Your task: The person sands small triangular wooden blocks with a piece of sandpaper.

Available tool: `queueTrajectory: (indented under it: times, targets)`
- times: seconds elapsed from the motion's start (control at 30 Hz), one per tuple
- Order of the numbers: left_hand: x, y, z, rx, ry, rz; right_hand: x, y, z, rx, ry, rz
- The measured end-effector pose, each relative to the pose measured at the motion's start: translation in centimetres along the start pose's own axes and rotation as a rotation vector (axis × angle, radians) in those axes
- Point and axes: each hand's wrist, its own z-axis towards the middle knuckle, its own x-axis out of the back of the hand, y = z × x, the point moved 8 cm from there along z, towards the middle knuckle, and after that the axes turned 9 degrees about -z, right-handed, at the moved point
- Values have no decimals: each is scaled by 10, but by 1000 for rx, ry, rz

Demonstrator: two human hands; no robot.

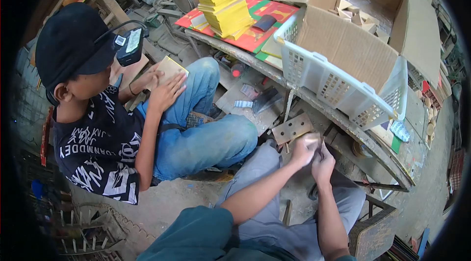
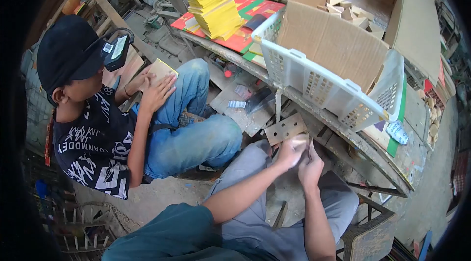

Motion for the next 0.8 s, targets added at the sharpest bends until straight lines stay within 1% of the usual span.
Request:
queueTrajectory:
  times: [0.03, 0.07, 0.1, 0.13, 0.17, 0.2, 0.27, 0.3, 0.33, 0.4, 0.43, 0.47, 0.53, 0.57, 0.6, 0.63, 0.67, 0.73, 0.77, 0.8]
  targets:
    - [0, 1, -2, 79, 29, -58, 4, -18, -1, -7, 8, 10]
    - [-2, 14, -7, -1, 41, -52, 5, -14, 1, -52, -48, 16]
    - [-4, 6, -16, 11, 38, -52, 2, 9, 4, -140, -101, -63]
    - [-13, 2, -21, -3, -39, -10, 1, 23, 10, -215, -149, -137]
    - [-20, -1, -22, -20, -115, 32, 3, 23, 13, -170, -137, -110]
    - [-19, 1, -17, -28, -118, 32, 5, 17, 12, -164, -131, -110]
    - [-6, 2, -8, 13, 9, 17, 9, -2, 4, -107, -35, -105]
    - [0, -6, -1, 88, 46, -94, 9, -15, -1, 62, 97, -113]
    - [-1, -10, -3, 93, 52, -96, 8, -11, 0, 61, 90, -114]
    - [-16, -5, -11, 11, -105, 3, 7, 14, 6, -201, -19, -149]
    - [-23, -3, -21, -3, -152, 31, 10, 17, 11, -191, -72, -148]
    - [-25, 0, -22, -25, -156, 99, 10, 21, 13, -216, -114, -149]
    - [-17, 2, -10, 10, -140, 129, 10, 16, 8, -225, -69, -170]
    - [-6, -20, 5, 40, -57, -32, 9, 1, 6, -72, -9, -184]
    - [-2, 14, 0, 95, 9, -24, 9, -14, 0, 79, 48, -194]
    - [-3, 12, -1, 48, -13, -58, 11, -20, 0, 55, 47, -146]
    - [-7, 10, -2, 2, -35, -89, 10, -10, 3, -49, 16, -104]
    - [-21, -8, -10, 69, -141, -107, 12, 0, 10, -340, -114, -147]
    - [-22, -15, -11, 77, -146, -72, 8, 14, 12, -290, -119, -204]
    - [-21, -16, -10, 83, -139, -72, 0, 22, 5, -293, -128, -205]
